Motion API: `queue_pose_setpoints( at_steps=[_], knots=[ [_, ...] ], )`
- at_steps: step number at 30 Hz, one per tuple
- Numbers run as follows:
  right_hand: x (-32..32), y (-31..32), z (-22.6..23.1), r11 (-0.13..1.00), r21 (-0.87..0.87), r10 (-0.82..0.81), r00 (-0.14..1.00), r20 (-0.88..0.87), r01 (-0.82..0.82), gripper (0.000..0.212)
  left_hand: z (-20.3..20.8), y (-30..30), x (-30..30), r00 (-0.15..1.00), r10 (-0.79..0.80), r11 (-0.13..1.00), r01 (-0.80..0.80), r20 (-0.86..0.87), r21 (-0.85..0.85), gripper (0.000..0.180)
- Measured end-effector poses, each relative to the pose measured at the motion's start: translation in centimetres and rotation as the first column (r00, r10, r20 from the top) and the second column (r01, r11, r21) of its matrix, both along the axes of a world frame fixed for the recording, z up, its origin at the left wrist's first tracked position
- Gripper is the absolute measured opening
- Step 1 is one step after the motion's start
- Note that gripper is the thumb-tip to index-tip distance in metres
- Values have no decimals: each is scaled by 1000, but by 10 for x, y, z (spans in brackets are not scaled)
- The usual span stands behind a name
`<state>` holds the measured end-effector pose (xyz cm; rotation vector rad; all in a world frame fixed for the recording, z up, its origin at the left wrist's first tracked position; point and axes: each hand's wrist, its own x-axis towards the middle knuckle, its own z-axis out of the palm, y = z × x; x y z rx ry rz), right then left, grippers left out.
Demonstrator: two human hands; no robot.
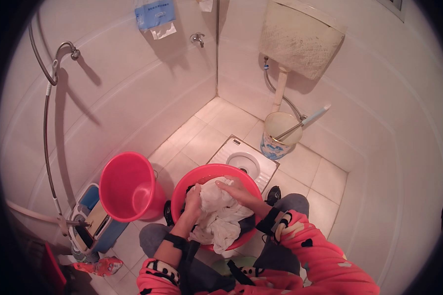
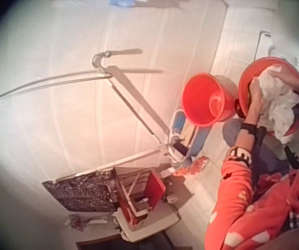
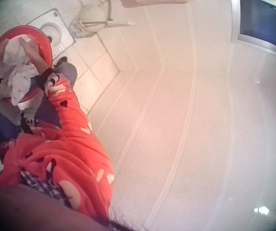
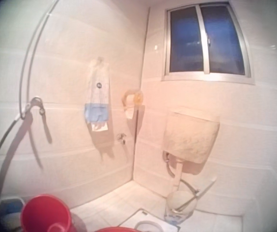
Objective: The person sits on the bathroom floor and hand-washes clothes in a pink basin filled with water. They repeatedly submerge, agitate, and wring out a white garment and other items, then place them back into the basin.
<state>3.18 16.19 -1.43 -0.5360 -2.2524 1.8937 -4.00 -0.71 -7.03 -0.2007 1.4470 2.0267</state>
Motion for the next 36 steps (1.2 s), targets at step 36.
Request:
queue_pose_setpoints(
  at_steps=[36],
  knots=[
    [5, -61, 6, 774, 631, 75, 997, -11, -51, 42, -2, 11, 40, 897, 138, 980, -184, 419, 72, 41]
  ],
)
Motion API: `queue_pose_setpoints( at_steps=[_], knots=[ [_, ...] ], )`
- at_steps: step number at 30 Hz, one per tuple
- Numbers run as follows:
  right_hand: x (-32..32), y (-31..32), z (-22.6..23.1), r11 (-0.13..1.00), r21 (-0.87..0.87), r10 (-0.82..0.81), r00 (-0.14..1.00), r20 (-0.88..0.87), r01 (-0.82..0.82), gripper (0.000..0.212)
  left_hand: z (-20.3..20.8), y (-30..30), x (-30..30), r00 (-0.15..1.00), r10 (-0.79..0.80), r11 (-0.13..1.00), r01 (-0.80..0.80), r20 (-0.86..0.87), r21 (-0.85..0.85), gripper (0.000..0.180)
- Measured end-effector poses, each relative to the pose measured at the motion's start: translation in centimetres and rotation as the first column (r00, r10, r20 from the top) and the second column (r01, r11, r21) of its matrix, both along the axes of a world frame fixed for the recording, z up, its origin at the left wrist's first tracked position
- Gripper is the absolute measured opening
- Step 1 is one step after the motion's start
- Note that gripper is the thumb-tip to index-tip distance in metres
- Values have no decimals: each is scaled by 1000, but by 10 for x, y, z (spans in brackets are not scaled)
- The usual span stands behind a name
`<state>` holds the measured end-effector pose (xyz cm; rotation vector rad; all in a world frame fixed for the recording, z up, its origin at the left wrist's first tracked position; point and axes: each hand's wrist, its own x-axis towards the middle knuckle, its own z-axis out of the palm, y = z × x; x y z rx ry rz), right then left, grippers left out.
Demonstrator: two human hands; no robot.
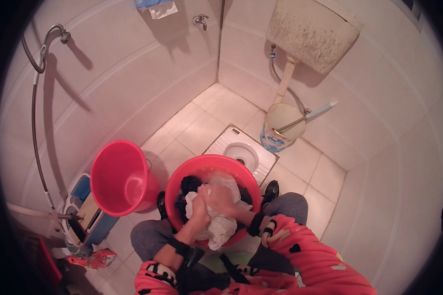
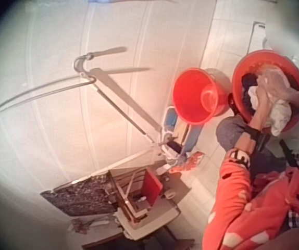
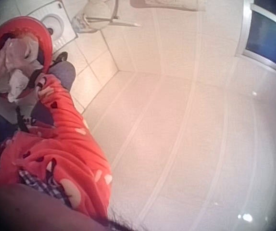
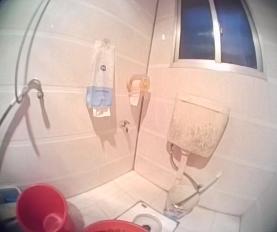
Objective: The person sits on the bathroom floor and hand-washes clothes in a pink basin filled with water. They repeatedly submerge, agitate, and wring out a white garment and other items, then place them back into the basin.
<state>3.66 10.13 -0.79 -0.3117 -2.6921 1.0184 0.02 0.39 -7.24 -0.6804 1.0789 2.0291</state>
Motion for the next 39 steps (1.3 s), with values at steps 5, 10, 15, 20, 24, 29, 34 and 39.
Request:
queue_pose_setpoints(
  at_steps=[5, 10, 15, 20, 24, 29, 34, 39],
  knots=[
    [-2, -4, 4, 996, -80, 45, 999, -10, -45, 43, 2, -6, -6, 997, 10, 995, -3, -73, 97, 40],
    [1, -8, 6, 988, -7, 153, 986, 65, -152, 44, 13, -10, -5, 992, 26, 999, -23, -123, 24, 37],
    [-1, -2, 3, 998, 47, -42, 994, -104, 47, 40, 28, -6, 3, 986, -166, 984, 165, 10, 70, 41],
    [3, -2, 3, 975, -45, 214, 976, -32, -215, 40, 27, -8, -4, 994, 24, 998, -30, -103, -57, 39],
    [3, -1, 7, 996, 34, 89, 994, -55, -87, 39, 24, -6, -2, 993, 57, 995, -48, -105, 83, 43],
    [3, 1, 5, 991, -19, 132, 991, -8, -132, 40, 27, -6, 3, 993, -42, 998, 37, -108, -44, 42],
    [3, -2, 6, 990, 5, 142, 990, 18, -142, 42, 21, -7, -1, 988, 99, 986, -81, -117, 148, 38],
    [2, -4, 22, 998, 25, 62, 997, -35, -61, 40, 20, -5, -5, 996, -19, 1000, 18, -83, -22, 35]
  ],
)
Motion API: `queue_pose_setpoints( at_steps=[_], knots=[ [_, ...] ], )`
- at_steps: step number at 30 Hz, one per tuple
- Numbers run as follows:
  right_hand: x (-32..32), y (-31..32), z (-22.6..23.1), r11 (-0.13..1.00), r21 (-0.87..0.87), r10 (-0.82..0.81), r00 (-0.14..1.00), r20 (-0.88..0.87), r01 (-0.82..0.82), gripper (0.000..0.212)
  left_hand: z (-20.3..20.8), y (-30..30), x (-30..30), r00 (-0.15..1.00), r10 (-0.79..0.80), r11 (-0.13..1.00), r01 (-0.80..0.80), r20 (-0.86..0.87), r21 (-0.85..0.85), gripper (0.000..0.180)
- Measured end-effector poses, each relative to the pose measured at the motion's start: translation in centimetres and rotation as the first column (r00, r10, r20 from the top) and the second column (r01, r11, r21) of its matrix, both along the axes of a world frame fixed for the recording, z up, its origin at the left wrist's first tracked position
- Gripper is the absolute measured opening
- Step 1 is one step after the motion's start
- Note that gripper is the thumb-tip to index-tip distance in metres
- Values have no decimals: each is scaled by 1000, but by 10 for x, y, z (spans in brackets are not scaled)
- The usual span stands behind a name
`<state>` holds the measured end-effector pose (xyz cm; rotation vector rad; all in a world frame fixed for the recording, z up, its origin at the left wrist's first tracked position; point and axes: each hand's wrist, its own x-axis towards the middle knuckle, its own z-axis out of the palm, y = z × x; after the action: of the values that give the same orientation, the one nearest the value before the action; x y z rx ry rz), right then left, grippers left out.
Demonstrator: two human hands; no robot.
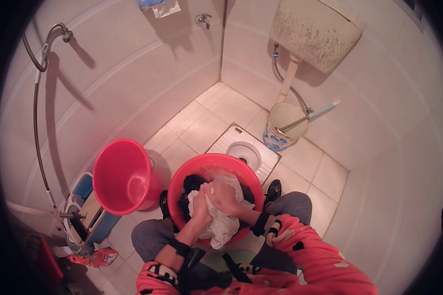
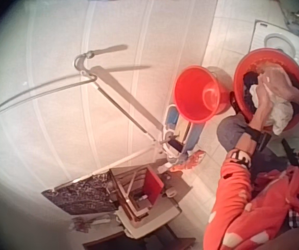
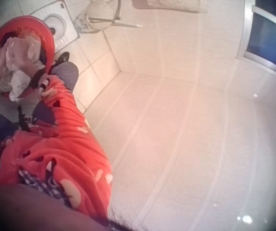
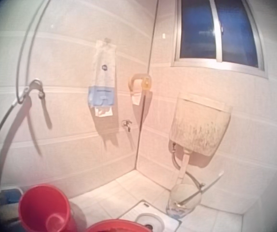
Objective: The person sits on the bathroom floor and hand-washes clothes in a pink basin filled with water. They repeatedly submerge, agitate, and wring out a white garment and other items, then place them back into the basin.
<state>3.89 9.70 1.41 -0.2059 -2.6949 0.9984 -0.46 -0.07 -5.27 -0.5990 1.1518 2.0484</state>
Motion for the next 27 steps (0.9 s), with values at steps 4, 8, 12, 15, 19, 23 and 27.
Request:
queue_pose_setpoints(
  at_steps=[4, 8, 12, 15, 19, 23, 27],
  knots=[
    [3, -1, 0, 991, -4, 133, 989, 58, -133, 38, 1, -1, 1, 994, 43, 998, -37, -102, 57, 36],
    [-1, 2, -5, 1000, -29, -3, 1000, 30, 4, 38, -4, -1, 2, 994, 106, 984, -103, -11, 144, 31],
    [1, -2, -1, 994, -43, 99, 990, -103, -104, 37, -11, -4, -4, 1000, -6, 996, 4, 18, 87, 41],
    [7, -6, -1, 993, -62, 98, 990, -99, -105, 36, -7, -5, -7, 999, 53, 999, -53, 11, -3, 42],
    [-8, 16, -32, 997, 38, -60, 998, -37, 61, 34, 12, -1, 0, 995, -61, 963, 37, 81, 267, 50],
    [-37, 49, -78, 977, -185, -91, 993, 77, 104, 28, 8, -2, -8, 999, -45, 952, 37, 17, 305, 45],
    [-20, 30, -63, 800, -590, -171, 984, -49, 110, 29, -29, -14, -33, 992, -24, 996, 13, 120, 93, 33]
  ],
)
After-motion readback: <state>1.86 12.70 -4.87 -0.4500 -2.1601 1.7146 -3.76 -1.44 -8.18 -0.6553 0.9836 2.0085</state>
